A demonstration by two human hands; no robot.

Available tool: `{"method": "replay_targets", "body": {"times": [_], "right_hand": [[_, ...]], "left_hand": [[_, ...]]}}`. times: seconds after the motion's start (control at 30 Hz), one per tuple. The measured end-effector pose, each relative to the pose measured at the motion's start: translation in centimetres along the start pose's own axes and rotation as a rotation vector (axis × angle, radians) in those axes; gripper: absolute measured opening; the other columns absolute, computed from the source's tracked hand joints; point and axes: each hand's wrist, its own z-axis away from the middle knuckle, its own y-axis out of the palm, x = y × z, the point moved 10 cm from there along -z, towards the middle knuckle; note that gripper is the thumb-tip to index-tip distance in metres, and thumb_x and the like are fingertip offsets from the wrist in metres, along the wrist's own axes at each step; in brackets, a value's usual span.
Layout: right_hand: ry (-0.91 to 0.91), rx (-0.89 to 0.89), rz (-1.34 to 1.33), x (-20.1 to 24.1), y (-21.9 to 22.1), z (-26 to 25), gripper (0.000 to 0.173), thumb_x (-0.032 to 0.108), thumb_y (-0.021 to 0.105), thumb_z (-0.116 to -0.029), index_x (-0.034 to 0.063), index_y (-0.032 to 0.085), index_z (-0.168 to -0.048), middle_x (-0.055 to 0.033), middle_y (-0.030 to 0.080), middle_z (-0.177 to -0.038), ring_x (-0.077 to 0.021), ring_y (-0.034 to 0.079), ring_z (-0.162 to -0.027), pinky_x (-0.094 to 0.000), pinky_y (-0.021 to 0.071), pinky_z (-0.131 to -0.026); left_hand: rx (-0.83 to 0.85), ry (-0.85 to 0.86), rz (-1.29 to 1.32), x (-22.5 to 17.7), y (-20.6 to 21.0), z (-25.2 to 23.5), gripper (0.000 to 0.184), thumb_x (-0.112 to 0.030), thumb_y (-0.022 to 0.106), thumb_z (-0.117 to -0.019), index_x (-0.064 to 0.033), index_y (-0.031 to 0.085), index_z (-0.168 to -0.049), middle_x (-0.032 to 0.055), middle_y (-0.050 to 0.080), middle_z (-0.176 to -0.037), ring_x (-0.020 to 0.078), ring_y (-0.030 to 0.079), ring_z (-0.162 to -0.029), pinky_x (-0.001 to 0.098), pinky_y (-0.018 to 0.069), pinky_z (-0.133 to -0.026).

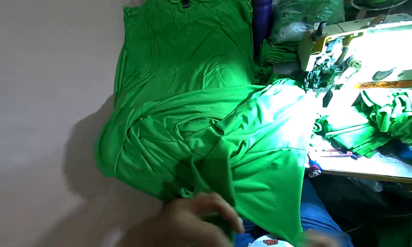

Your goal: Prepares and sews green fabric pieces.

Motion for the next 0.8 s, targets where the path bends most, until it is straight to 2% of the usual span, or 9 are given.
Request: {"method": "replay_targets", "body": {"times": [0.03, 0.07, 0.1, 0.23, 0.3, 0.37, 0.57, 0.7, 0.8], "right_hand": [[-0.162, -0.017, -0.088, -2.2, 0.0, -0.1, 0.018, 0.0, 0.059, -0.0943, -0.0143, 0.07, -0.093, -0.0191, 0.069, -0.093, -0.0111, 0.065, -0.089, -0.0244, 0.0523, -0.083], [-0.215, -0.013, -0.144, -3.2, 0.1, -0.1, 0.018, 0.002, 0.059, -0.0945, -0.0122, 0.071, -0.093, -0.0164, 0.07, -0.093, -0.0082, 0.065, -0.089, -0.0224, 0.0518, -0.082], [-0.189, -0.011, -0.172, -3.3, 0.0, -0.1, 0.017, 0.001, 0.059, -0.0938, -0.0121, 0.07, -0.092, -0.0152, 0.069, -0.093, -0.0052, 0.063, -0.088, -0.0191, 0.0503, -0.081], [-0.128, 0.007, -0.151, -2.9, 0.0, -0.1, 0.017, 0.001, 0.059, -0.0932, -0.012, 0.07, -0.092, -0.0143, 0.068, -0.092, -0.0034, 0.061, -0.087, -0.0179, 0.0491, -0.08], [-0.188, 0.03, -0.118, -3.3, 0.1, -0.3, 0.018, 0.004, 0.061, -0.0944, -0.0098, 0.072, -0.091, -0.0133, 0.069, -0.092, -0.0062, 0.063, -0.088, -0.0215, 0.0504, -0.082], [-0.219, 0.032, -0.105, -3.5, 0.1, -0.4, 0.018, 0.005, 0.061, -0.0945, -0.0089, 0.073, -0.09, -0.0129, 0.07, -0.091, -0.0073, 0.064, -0.089, -0.0227, 0.0511, -0.082], [-0.227, 0.035, -0.117, -3.7, 0.0, -0.3, 0.019, 0.005, 0.06, -0.0949, -0.0085, 0.073, -0.091, -0.0132, 0.071, -0.093, -0.0072, 0.064, -0.091, -0.0226, 0.051, -0.084], [-0.221, 0.056, -0.079, -3.6, 0.1, -0.5, 0.019, 0.004, 0.06, -0.0956, -0.0102, 0.072, -0.092, -0.0154, 0.07, -0.093, -0.0087, 0.064, -0.088, -0.0232, 0.0512, -0.082], [-0.234, 0.057, -0.064, -3.6, 0.1, -0.7, 0.019, 0.005, 0.061, -0.0954, -0.0104, 0.072, -0.092, -0.0165, 0.07, -0.093, -0.0111, 0.065, -0.088, -0.0256, 0.052, -0.083]], "left_hand": [[0.113, -0.042, 0.005, 1.9, 3.1, -0.4, 0.027, -0.026, 0.059, -0.1043, -0.0046, 0.073, -0.098, 0.0089, 0.07, -0.116, 0.0106, 0.063, -0.117, 0.0232, 0.0512, -0.101], [0.119, -0.061, -0.018, 4.0, 4.7, -0.1, 0.028, -0.025, 0.06, -0.1031, -0.0021, 0.075, -0.098, 0.0123, 0.071, -0.112, 0.0115, 0.066, -0.112, 0.022, 0.0527, -0.096], [0.039, -0.083, -0.038, 5.8, 5.0, 0.5, 0.027, -0.027, 0.061, -0.1025, -0.0037, 0.075, -0.098, 0.01, 0.072, -0.11, 0.0088, 0.067, -0.11, 0.0198, 0.0536, -0.095], [-0.574, -0.218, -0.103, 9.8, 2.5, 4.2, 0.018, -0.03, 0.062, -0.1021, -0.0155, 0.072, -0.1, -0.0084, 0.07, -0.102, -0.0027, 0.066, -0.099, 0.0145, 0.056, -0.086], [-0.829, -0.274, -0.212, 10.3, 2.4, 5.8, 0.016, -0.026, 0.065, -0.1001, -0.013, 0.074, -0.098, -0.0084, 0.07, -0.101, -0.0028, 0.067, -0.094, 0.0144, 0.0575, -0.083], [-0.99, -0.283, -0.351, 10.1, 2.8, 6.8, 0.017, -0.022, 0.064, -0.0997, -0.0072, 0.073, -0.096, -0.0046, 0.07, -0.101, -0.0037, 0.066, -0.094, 0.0128, 0.0561, -0.082], [-1.104, -0.251, -0.6, 8.9, 2.9, 7.0, 0.016, -0.015, 0.063, -0.0981, -0.0016, 0.072, -0.1, 0.0029, 0.066, -0.101, -0.0019, 0.06, -0.101, 0.0104, 0.0488, -0.088], [-1.148, -0.207, -0.706, 7.4, -0.4, 5.8, 0.019, -0.015, 0.063, -0.0981, 0.0017, 0.072, -0.1, 0.0063, 0.065, -0.105, 0.0004, 0.059, -0.103, 0.0121, 0.0486, -0.089], [-1.195, -0.25, -0.82, 6.8, -3.5, 4.9, 0.023, -0.013, 0.061, -0.098, 0.0068, 0.072, -0.102, 0.0144, 0.064, -0.105, 0.0062, 0.06, -0.097, 0.0157, 0.0497, -0.083]]}}
